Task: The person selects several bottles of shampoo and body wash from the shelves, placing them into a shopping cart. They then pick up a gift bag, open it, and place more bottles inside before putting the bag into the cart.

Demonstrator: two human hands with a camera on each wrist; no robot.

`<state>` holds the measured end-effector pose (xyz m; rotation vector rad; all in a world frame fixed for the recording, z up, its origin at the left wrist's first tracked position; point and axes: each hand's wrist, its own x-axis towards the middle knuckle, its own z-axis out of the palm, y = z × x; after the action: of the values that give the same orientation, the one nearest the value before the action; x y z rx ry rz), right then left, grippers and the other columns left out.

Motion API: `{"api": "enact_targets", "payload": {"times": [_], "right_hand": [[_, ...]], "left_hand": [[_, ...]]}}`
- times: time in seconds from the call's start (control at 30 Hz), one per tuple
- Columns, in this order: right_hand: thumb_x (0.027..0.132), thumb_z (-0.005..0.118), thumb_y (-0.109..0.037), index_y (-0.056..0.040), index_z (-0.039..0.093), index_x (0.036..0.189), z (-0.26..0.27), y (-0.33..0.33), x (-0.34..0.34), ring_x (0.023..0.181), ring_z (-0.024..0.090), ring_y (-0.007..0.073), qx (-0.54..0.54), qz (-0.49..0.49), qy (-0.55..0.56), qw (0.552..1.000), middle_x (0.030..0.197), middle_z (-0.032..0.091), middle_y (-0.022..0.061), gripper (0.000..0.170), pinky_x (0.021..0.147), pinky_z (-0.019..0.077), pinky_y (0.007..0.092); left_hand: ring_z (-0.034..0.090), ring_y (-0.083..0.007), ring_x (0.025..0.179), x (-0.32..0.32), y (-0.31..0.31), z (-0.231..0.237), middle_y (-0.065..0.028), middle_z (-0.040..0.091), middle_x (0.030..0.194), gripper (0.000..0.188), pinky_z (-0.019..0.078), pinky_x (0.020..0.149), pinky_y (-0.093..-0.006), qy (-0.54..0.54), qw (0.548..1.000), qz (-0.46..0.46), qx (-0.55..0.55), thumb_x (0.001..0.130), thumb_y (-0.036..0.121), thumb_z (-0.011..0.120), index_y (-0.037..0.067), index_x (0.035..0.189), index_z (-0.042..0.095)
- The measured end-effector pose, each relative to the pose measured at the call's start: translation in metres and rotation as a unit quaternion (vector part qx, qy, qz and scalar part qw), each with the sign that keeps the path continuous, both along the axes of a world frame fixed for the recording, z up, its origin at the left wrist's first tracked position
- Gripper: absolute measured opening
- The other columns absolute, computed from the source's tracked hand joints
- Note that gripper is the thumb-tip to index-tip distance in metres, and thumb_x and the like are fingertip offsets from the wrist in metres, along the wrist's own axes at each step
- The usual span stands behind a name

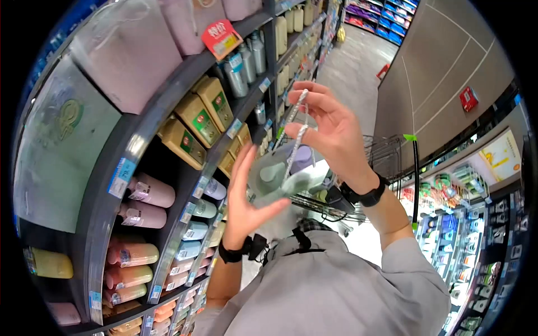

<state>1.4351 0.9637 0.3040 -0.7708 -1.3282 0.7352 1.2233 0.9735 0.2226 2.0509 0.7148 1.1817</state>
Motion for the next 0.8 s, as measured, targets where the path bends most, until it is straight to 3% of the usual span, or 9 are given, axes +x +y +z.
{"api": "enact_targets", "payload": {"times": [0.17,0.27,0.33,0.37,0.47,0.6,0.63,0.73,0.8], "right_hand": [[0.082,0.078,-0.008,0.0062,0.063,0.117,-0.023,0.013,0.031,0.110,0.056,0.0142,-0.019,-0.035,-0.023,0.999,0.130,0.052,0.0086,0.041,0.097,0.0457,0.0305],[0.086,0.074,-0.008,0.0069,0.064,0.113,-0.034,0.015,0.055,0.104,0.058,0.0133,-0.025,-0.031,-0.014,0.999,0.128,0.053,0.0097,0.033,0.090,0.0483,0.0283],[0.088,0.071,-0.007,0.0073,0.065,0.111,-0.048,0.023,0.079,0.100,0.060,0.0130,-0.044,-0.030,0.003,0.999,0.125,0.055,0.0104,0.027,0.087,0.0495,0.0273],[0.091,0.067,-0.006,0.0077,0.066,0.108,-0.055,0.027,0.090,0.096,0.062,0.0128,-0.059,-0.020,0.012,0.998,0.122,0.057,0.0110,0.022,0.084,0.0506,0.0263],[0.094,0.062,-0.004,0.0082,0.067,0.103,-0.068,0.035,0.123,0.092,0.064,0.0124,-0.090,-0.026,0.022,0.995,0.116,0.061,0.0112,0.017,0.081,0.0513,0.0250],[0.092,0.064,-0.001,0.0069,0.068,0.105,-0.090,0.046,0.170,0.094,0.064,0.0136,-0.152,0.014,0.016,0.988,0.112,0.063,0.0113,0.016,0.083,0.0518,0.0256],[0.088,0.070,-0.005,0.0051,0.067,0.099,-0.099,0.051,0.182,0.086,0.063,0.0104,-0.152,-0.001,-0.018,0.988,0.104,0.064,0.0089,0.015,0.076,0.0509,0.0238],[0.083,0.074,-0.008,0.0016,0.064,0.092,-0.105,0.056,0.215,0.077,0.058,0.0068,-0.226,0.015,-0.151,0.962,0.093,0.064,0.0045,0.016,0.068,0.0474,0.0223],[0.080,0.075,-0.010,-0.0019,0.062,0.090,-0.123,0.064,0.227,0.070,0.052,0.0056,-0.213,0.014,-0.150,0.965,0.086,0.062,0.0009,0.019,0.064,0.0439,0.0220]], "left_hand": [[0.049,-0.0355,0.133,0.065,0.035,0.041,-0.0240,0.050,0.143,0.090,0.0396,0.108,-0.0423,0.033,0.996,-0.051,-0.059,0.069,0.029,0.087,0.000,0.143,0.045],[0.063,-0.0286,0.116,0.102,0.065,0.023,-0.0191,0.065,0.123,0.065,0.0469,0.100,-0.0386,0.017,0.991,-0.107,-0.075,0.075,0.022,0.084,-0.001,0.130,0.057],[0.066,-0.0138,0.090,0.122,0.079,0.018,-0.0084,0.070,0.097,0.037,0.0515,0.084,-0.0298,0.013,0.968,-0.190,-0.164,0.080,0.015,0.080,-0.002,0.108,0.065],[0.053,-0.0027,0.072,0.133,0.083,0.014,0.0002,0.063,0.082,0.020,0.0446,0.066,-0.0218,0.022,0.964,-0.171,-0.202,0.083,0.012,0.078,-0.002,0.093,0.066],[0.046,-0.0019,0.068,0.161,0.094,0.022,0.0012,0.059,0.078,0.017,0.0357,0.058,-0.0206,0.110,0.952,-0.116,-0.262,0.084,0.012,0.077,0.000,0.086,0.065],[0.044,-0.0009,0.072,0.197,0.114,-0.008,0.0045,0.054,0.081,0.014,0.0336,0.061,-0.0197,0.088,0.938,-0.230,-0.243,0.094,0.013,0.066,0.001,0.100,0.062],[0.044,-0.0003,0.075,0.206,0.108,-0.007,0.0056,0.053,0.084,0.017,0.0337,0.063,-0.0198,0.054,0.903,-0.278,-0.322,0.098,0.013,0.061,0.002,0.111,0.060],[0.045,-0.0006,0.076,0.222,0.115,-0.025,0.0061,0.053,0.085,0.016,0.0352,0.065,-0.0197,0.123,0.889,-0.247,-0.365,0.098,0.013,0.060,0.003,0.110,0.059],[0.046,-0.0008,0.076,0.235,0.115,-0.043,0.0063,0.053,0.085,0.015,0.0355,0.065,-0.0196,0.099,0.888,-0.232,-0.385,0.098,0.013,0.061,0.003,0.108,0.060]]}}
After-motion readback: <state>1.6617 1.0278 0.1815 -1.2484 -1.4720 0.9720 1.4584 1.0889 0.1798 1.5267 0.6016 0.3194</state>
